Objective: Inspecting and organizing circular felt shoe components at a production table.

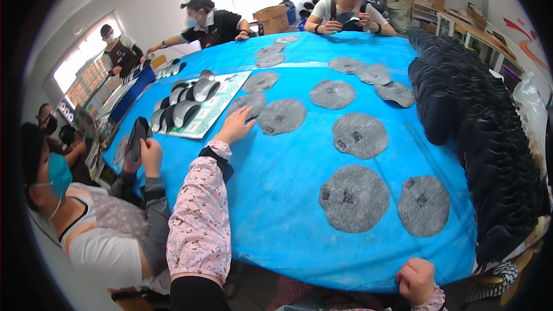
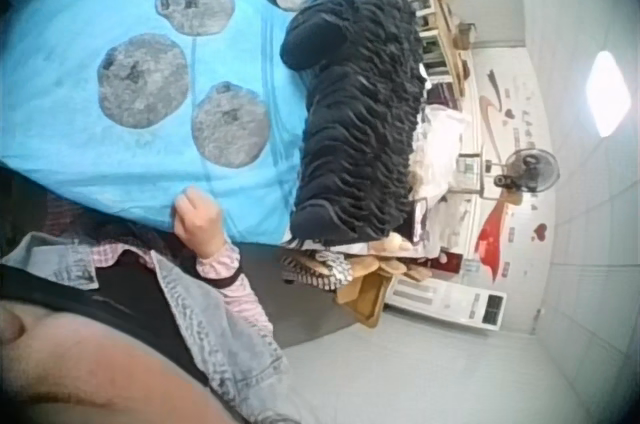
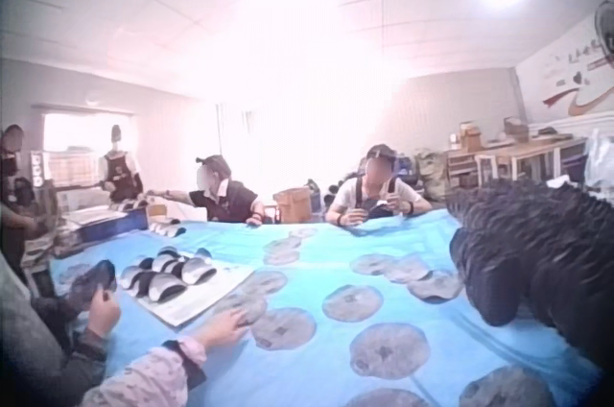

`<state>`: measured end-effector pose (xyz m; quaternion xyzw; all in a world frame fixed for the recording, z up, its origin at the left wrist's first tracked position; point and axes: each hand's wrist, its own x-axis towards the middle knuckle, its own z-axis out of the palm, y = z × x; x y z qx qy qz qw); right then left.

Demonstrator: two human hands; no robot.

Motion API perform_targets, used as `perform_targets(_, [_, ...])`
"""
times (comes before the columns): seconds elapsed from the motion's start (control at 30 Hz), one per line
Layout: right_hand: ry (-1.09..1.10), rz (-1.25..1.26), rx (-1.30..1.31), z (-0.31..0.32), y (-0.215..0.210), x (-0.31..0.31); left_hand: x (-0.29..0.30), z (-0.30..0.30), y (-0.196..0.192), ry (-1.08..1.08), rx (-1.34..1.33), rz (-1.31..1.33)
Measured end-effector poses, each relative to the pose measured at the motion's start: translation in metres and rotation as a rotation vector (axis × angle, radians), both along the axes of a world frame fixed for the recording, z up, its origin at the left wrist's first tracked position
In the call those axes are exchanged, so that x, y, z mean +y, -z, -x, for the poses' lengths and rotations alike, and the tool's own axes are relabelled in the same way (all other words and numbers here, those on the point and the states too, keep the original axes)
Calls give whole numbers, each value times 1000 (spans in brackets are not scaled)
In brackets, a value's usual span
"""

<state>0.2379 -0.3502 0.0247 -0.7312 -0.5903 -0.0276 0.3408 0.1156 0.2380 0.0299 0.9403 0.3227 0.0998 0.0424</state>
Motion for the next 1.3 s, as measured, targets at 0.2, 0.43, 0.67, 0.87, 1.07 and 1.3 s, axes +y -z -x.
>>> perform_targets(0.2, [-12, 67, 21, -2, -3, -3, -5, -63, -1, -183, 178, 255])
perform_targets(0.43, [-14, 41, 139, 3, -19, -3, -30, -117, -12, 109, 185, 248])
perform_targets(0.67, [-41, 10, 202, 0, -20, -1, -13, -103, -23, -129, 47, 224])
perform_targets(0.87, [-65, 28, 266, -3, -23, -2, -18, -106, -30, 8, -133, 280])
perform_targets(1.07, [-64, 36, 293, -2, -25, -2, -57, -104, -31, 275, -117, -563])
perform_targets(1.3, [-41, 25, 270, -3, -26, -8, -158, -97, -60, 331, 168, 48])
